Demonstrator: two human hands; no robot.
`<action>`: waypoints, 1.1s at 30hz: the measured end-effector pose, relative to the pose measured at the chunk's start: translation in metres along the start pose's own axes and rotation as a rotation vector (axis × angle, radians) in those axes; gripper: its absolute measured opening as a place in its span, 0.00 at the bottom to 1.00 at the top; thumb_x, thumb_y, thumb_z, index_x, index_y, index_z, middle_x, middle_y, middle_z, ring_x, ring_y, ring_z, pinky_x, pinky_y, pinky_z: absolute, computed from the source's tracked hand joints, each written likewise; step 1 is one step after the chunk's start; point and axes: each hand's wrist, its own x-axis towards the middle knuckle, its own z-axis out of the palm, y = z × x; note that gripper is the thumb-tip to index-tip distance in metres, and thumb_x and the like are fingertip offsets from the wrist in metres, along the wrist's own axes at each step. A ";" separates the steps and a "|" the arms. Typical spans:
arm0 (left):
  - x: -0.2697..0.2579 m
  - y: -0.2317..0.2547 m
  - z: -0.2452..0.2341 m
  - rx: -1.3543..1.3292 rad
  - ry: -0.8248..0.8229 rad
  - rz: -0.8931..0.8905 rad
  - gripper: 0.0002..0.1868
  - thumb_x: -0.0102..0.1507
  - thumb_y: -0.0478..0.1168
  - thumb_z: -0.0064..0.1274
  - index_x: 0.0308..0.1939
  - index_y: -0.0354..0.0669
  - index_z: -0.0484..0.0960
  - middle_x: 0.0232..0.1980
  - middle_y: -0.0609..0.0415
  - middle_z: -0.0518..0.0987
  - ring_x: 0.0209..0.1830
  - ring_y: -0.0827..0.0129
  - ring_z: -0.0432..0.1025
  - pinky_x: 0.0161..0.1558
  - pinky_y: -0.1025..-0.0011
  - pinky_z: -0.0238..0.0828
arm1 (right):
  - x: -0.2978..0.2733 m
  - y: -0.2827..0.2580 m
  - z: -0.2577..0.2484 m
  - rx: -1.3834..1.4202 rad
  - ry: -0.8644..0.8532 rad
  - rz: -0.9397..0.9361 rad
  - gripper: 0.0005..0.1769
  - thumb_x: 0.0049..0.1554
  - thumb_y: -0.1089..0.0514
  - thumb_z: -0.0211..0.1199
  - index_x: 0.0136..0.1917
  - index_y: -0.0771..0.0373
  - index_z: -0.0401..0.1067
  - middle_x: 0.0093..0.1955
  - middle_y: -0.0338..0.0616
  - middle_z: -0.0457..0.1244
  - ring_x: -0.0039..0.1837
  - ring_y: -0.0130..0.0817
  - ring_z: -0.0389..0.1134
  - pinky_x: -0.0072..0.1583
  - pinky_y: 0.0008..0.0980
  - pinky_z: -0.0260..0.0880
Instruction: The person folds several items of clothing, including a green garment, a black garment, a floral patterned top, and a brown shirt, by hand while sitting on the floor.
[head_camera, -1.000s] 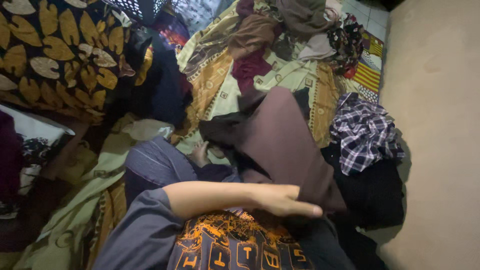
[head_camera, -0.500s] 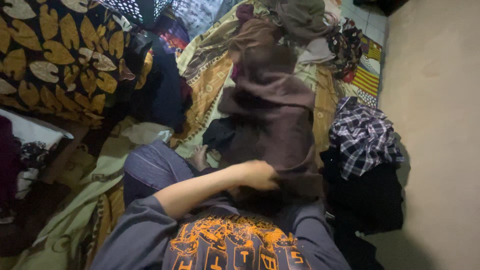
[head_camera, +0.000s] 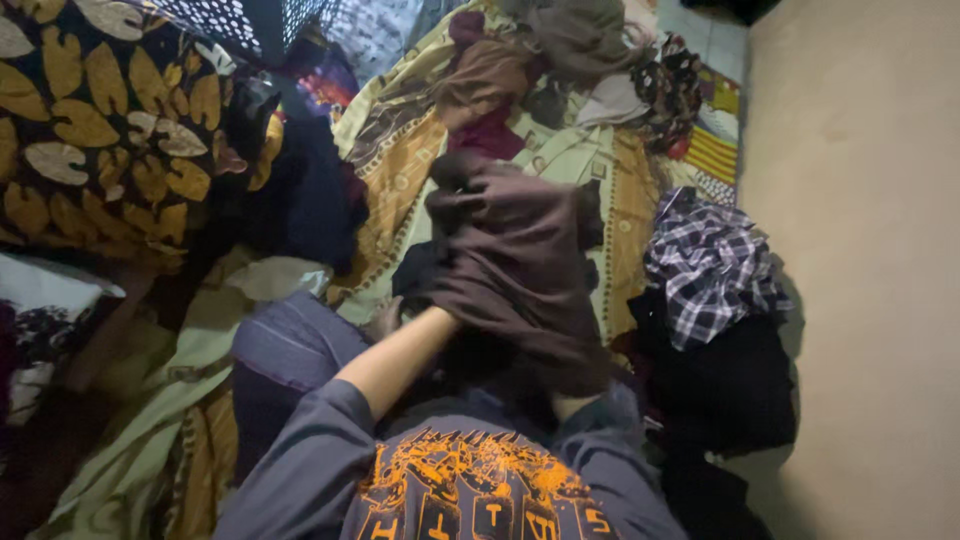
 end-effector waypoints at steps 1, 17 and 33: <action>0.013 0.027 -0.012 -0.182 0.088 0.075 0.21 0.70 0.52 0.43 0.43 0.42 0.86 0.46 0.41 0.83 0.46 0.51 0.81 0.49 0.54 0.78 | 0.004 -0.003 -0.001 -0.006 -0.006 -0.004 0.22 0.56 0.62 0.54 0.63 0.66 0.72 0.52 0.63 0.68 0.53 0.59 0.71 0.56 0.50 0.71; -0.120 0.173 0.027 -0.118 -0.116 0.272 0.20 0.70 0.51 0.43 0.46 0.41 0.84 0.48 0.41 0.82 0.47 0.52 0.81 0.50 0.54 0.78 | -0.006 -0.018 -0.029 -0.054 0.002 -0.005 0.21 0.59 0.62 0.54 0.65 0.67 0.71 0.53 0.62 0.68 0.55 0.58 0.71 0.58 0.50 0.71; -0.179 0.150 0.089 0.292 -0.206 0.332 0.19 0.70 0.50 0.42 0.49 0.40 0.82 0.51 0.41 0.81 0.49 0.52 0.80 0.52 0.54 0.77 | -0.030 -0.001 0.006 -0.214 -0.118 0.043 0.21 0.61 0.61 0.53 0.66 0.67 0.71 0.55 0.61 0.68 0.56 0.56 0.71 0.60 0.50 0.71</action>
